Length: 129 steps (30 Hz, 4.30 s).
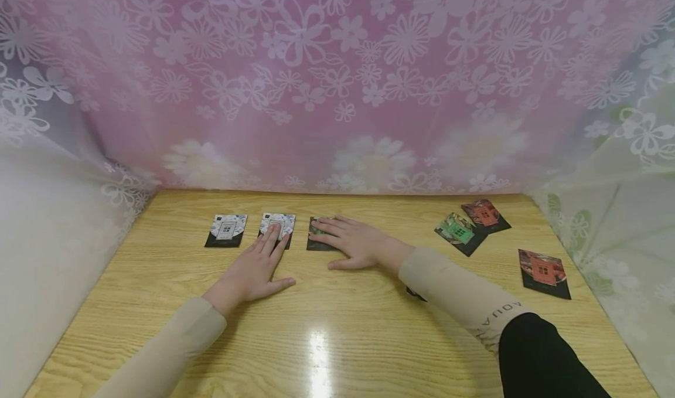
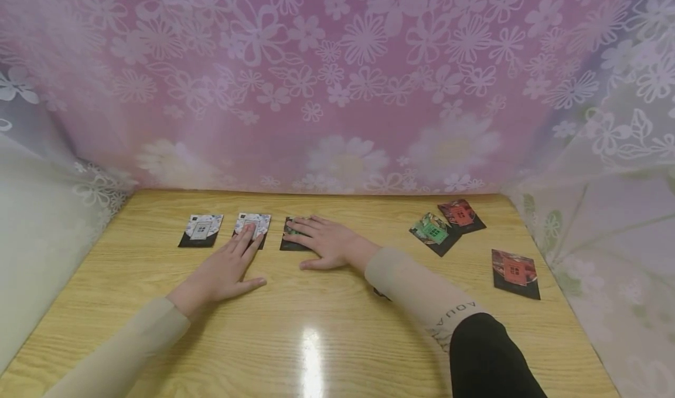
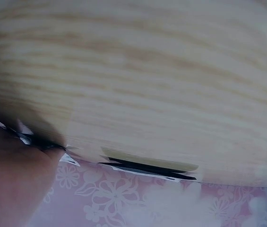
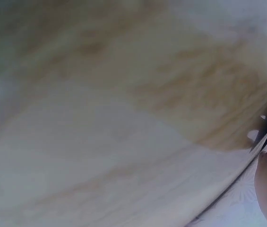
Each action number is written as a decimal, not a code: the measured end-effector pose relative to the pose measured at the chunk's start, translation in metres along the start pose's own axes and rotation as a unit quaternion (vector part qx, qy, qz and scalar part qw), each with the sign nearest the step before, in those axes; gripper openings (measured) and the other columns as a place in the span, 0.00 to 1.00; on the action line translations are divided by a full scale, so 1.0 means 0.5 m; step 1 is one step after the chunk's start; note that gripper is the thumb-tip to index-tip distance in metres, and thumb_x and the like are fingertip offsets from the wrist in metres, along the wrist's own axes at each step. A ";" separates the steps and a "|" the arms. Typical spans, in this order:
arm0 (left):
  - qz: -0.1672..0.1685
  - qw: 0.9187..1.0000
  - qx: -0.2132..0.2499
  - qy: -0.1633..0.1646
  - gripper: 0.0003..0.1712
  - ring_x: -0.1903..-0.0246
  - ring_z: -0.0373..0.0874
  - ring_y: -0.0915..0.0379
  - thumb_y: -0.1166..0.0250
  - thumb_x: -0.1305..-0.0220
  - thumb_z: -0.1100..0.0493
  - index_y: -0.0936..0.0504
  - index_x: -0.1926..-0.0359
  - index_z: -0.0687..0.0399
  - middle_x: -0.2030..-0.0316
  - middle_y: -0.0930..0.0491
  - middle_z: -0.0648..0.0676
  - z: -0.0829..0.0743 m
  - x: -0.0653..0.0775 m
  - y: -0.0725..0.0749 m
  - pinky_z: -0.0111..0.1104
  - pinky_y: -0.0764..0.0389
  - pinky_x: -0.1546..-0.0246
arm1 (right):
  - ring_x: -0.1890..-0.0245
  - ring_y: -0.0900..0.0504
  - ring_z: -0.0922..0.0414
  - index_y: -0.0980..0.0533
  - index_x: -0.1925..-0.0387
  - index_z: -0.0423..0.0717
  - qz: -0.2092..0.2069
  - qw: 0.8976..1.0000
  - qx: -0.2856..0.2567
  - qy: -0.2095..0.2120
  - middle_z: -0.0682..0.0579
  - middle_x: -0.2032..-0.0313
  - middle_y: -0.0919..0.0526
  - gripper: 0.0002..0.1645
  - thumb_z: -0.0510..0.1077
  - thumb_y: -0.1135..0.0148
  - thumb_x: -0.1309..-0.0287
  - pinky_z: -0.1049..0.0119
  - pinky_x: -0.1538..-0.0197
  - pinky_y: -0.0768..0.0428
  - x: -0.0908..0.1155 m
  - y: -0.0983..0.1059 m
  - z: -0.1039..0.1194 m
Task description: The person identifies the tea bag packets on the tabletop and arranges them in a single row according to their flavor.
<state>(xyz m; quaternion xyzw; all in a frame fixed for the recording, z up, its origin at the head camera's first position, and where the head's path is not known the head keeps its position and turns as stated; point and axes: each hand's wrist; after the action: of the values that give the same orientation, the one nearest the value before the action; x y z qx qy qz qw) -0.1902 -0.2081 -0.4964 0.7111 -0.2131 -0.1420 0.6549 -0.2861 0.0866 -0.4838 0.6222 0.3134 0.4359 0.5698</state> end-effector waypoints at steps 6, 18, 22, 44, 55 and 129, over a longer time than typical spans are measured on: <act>-0.004 1.000 -0.003 -0.001 0.61 0.15 0.63 0.64 0.46 0.27 0.24 0.56 0.14 0.60 0.15 0.64 0.68 0.002 -0.001 -0.004 0.55 0.45 0.16 | 0.12 0.59 0.50 0.56 0.13 0.60 -0.019 1.000 -0.003 0.007 0.51 0.13 0.59 0.49 0.73 0.57 0.23 0.46 0.12 0.55 0.002 0.007 -0.002; 0.000 1.000 0.003 -0.002 0.61 0.15 0.63 0.65 0.45 0.27 0.25 0.56 0.14 0.61 0.15 0.63 0.69 -0.006 0.000 0.001 0.55 0.47 0.15 | 0.13 0.57 0.46 0.52 0.13 0.55 -0.053 0.998 -0.038 -0.025 0.45 0.13 0.56 0.49 0.69 0.50 0.22 0.42 0.12 0.56 0.067 0.035 -0.028; -0.001 1.000 0.004 -0.001 0.61 0.15 0.64 0.65 0.45 0.27 0.25 0.56 0.14 0.61 0.15 0.64 0.69 -0.006 0.002 0.002 0.56 0.47 0.15 | 0.13 0.56 0.43 0.50 0.14 0.51 -0.056 0.997 -0.047 -0.037 0.42 0.14 0.56 0.48 0.65 0.47 0.22 0.39 0.13 0.56 0.111 0.042 -0.046; -0.002 1.000 -0.007 0.000 0.61 0.15 0.64 0.65 0.46 0.26 0.24 0.57 0.14 0.60 0.15 0.64 0.69 -0.002 0.004 -0.002 0.55 0.47 0.15 | 0.16 0.47 0.36 0.46 0.15 0.45 -0.087 0.985 -0.023 -0.145 0.37 0.16 0.49 0.52 0.63 0.38 0.27 0.32 0.18 0.45 0.371 -0.002 -0.109; -0.007 1.000 -0.007 -0.004 0.61 0.15 0.64 0.64 0.45 0.27 0.25 0.55 0.14 0.61 0.15 0.62 0.69 -0.006 0.004 0.002 0.56 0.45 0.16 | 0.17 0.46 0.36 0.46 0.15 0.48 -0.101 0.971 -0.042 -0.215 0.39 0.16 0.47 0.51 0.64 0.38 0.27 0.33 0.19 0.42 0.482 -0.051 -0.130; -0.018 1.000 -0.014 -0.005 0.60 0.15 0.65 0.63 0.45 0.26 0.26 0.55 0.14 0.62 0.15 0.62 0.70 -0.005 0.002 0.000 0.55 0.45 0.16 | 0.15 0.59 0.31 0.54 0.15 0.36 -0.077 0.959 -0.121 -0.244 0.29 0.16 0.60 0.58 0.73 0.53 0.23 0.29 0.18 0.48 0.266 -0.044 0.031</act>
<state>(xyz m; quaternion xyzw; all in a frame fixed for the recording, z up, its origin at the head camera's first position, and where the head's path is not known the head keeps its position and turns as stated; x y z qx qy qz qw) -0.1879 -0.2063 -0.4959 0.7046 -0.2018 -0.1604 0.6612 -0.2133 0.2012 -0.4802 0.6103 0.1563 0.2601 0.7318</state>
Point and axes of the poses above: each hand's wrist, its own x-axis away from the middle knuckle, its own y-axis out of the back of the hand, z = x × y
